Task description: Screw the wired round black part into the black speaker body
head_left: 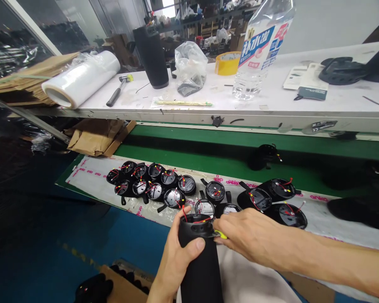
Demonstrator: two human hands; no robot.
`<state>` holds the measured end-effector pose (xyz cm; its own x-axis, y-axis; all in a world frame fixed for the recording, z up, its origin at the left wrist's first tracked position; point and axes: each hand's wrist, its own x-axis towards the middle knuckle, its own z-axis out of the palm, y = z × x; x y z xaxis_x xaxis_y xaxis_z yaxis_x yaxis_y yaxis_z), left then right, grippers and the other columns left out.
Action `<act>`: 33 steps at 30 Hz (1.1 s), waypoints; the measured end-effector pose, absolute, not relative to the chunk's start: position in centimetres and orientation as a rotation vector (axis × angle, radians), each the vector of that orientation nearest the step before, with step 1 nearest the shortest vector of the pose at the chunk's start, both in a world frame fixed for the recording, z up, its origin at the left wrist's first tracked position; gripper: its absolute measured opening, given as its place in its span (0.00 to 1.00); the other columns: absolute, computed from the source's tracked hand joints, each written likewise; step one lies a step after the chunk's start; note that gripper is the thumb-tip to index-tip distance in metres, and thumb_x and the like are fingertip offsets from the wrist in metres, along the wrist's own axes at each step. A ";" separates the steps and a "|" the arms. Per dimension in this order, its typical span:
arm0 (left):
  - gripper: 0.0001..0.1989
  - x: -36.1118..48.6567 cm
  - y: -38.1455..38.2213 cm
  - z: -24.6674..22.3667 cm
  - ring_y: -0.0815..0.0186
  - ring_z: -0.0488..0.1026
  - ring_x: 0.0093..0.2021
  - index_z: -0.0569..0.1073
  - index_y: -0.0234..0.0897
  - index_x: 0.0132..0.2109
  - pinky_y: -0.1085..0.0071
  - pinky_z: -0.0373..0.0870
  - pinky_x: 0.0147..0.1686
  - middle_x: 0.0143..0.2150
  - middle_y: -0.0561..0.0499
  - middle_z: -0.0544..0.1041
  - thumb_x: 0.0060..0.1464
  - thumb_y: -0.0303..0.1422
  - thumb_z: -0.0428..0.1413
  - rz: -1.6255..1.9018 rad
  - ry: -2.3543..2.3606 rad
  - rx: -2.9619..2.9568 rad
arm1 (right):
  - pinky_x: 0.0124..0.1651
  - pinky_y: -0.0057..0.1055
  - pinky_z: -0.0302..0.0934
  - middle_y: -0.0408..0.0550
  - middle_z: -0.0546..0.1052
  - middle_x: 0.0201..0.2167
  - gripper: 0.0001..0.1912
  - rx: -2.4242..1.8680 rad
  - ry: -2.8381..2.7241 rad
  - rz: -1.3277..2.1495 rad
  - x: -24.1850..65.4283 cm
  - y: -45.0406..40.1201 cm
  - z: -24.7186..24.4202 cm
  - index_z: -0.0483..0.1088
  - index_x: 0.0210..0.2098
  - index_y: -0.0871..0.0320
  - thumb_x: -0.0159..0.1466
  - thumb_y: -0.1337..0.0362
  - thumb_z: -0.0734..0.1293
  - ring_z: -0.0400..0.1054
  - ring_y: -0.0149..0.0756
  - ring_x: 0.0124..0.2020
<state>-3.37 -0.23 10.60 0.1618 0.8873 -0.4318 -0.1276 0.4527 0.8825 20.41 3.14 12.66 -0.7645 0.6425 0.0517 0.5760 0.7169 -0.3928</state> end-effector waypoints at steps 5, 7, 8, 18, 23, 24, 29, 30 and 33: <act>0.47 -3.1 -0.4 11.4 0.46 0.75 0.64 0.64 0.41 0.70 0.53 0.63 0.68 0.62 0.43 0.81 0.48 0.50 0.70 0.825 1.266 0.946 | 0.25 0.36 0.43 0.42 0.74 0.28 0.10 -0.914 -2.784 0.437 20.1 3.1 12.6 0.65 0.38 0.55 0.78 0.62 0.61 0.67 0.35 0.23; 0.45 -3.0 -0.5 11.6 0.47 0.74 0.64 0.65 0.41 0.69 0.54 0.64 0.67 0.62 0.44 0.81 0.48 0.50 0.70 0.828 1.312 0.990 | 0.25 0.36 0.43 0.42 0.74 0.28 0.11 -0.903 -2.769 0.415 20.1 3.0 12.6 0.65 0.38 0.56 0.78 0.62 0.60 0.66 0.35 0.23; 0.44 -3.0 -0.5 11.6 0.48 0.74 0.64 0.65 0.41 0.68 0.55 0.65 0.67 0.62 0.45 0.81 0.48 0.50 0.70 0.831 1.329 1.011 | 0.25 0.36 0.43 0.42 0.74 0.28 0.11 -0.903 -2.759 0.416 20.1 3.0 12.6 0.65 0.38 0.56 0.78 0.63 0.59 0.66 0.35 0.23; 0.43 -2.6 -0.8 12.4 0.48 0.73 0.66 0.67 0.43 0.67 0.55 0.66 0.66 0.63 0.45 0.80 0.48 0.51 0.70 0.823 1.403 1.072 | 0.26 0.36 0.46 0.42 0.74 0.28 0.12 -0.903 -2.761 0.491 20.5 3.0 12.2 0.65 0.38 0.56 0.79 0.62 0.58 0.67 0.35 0.24; 0.42 -2.5 -0.8 12.3 0.46 0.72 0.66 0.68 0.43 0.66 0.52 0.63 0.67 0.64 0.45 0.79 0.48 0.50 0.69 0.822 1.432 1.080 | 0.26 0.36 0.44 0.43 0.73 0.28 0.13 -0.873 -2.714 0.417 20.4 2.9 12.1 0.65 0.38 0.56 0.79 0.63 0.56 0.66 0.34 0.24; 0.42 -2.5 -0.9 12.3 0.45 0.72 0.66 0.68 0.43 0.66 0.51 0.63 0.67 0.63 0.44 0.79 0.48 0.50 0.69 0.822 1.436 1.076 | 0.26 0.36 0.44 0.43 0.73 0.28 0.13 -0.882 -2.714 0.409 20.4 2.9 12.1 0.65 0.38 0.56 0.79 0.64 0.56 0.65 0.34 0.24; 0.40 -2.2 -1.0 12.7 0.45 0.74 0.62 0.69 0.44 0.65 0.53 0.65 0.64 0.60 0.46 0.81 0.47 0.48 0.69 0.817 1.454 1.046 | 0.27 0.36 0.46 0.43 0.74 0.30 0.09 -0.846 -2.752 0.484 20.5 3.0 12.1 0.65 0.40 0.57 0.78 0.64 0.59 0.66 0.35 0.26; 0.39 -2.1 -1.0 12.8 0.46 0.75 0.61 0.69 0.45 0.65 0.53 0.66 0.63 0.59 0.46 0.81 0.47 0.48 0.69 0.818 1.463 1.043 | 0.28 0.36 0.46 0.43 0.74 0.31 0.09 -0.831 -2.751 0.475 20.5 3.0 12.0 0.65 0.40 0.57 0.78 0.64 0.59 0.66 0.35 0.26; 0.37 -1.8 -0.9 13.3 0.46 0.75 0.61 0.70 0.44 0.63 0.55 0.68 0.61 0.59 0.46 0.82 0.47 0.46 0.69 0.821 1.483 1.044 | 0.28 0.37 0.45 0.44 0.73 0.31 0.09 -0.796 -2.761 0.377 20.7 2.8 11.5 0.65 0.42 0.57 0.78 0.66 0.57 0.65 0.36 0.27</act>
<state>-1.77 -0.93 13.25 -0.0210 0.9264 -0.3759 0.1734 0.3736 0.9112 20.67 2.85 11.54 -0.8220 0.5467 0.1594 0.4841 0.8182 -0.3101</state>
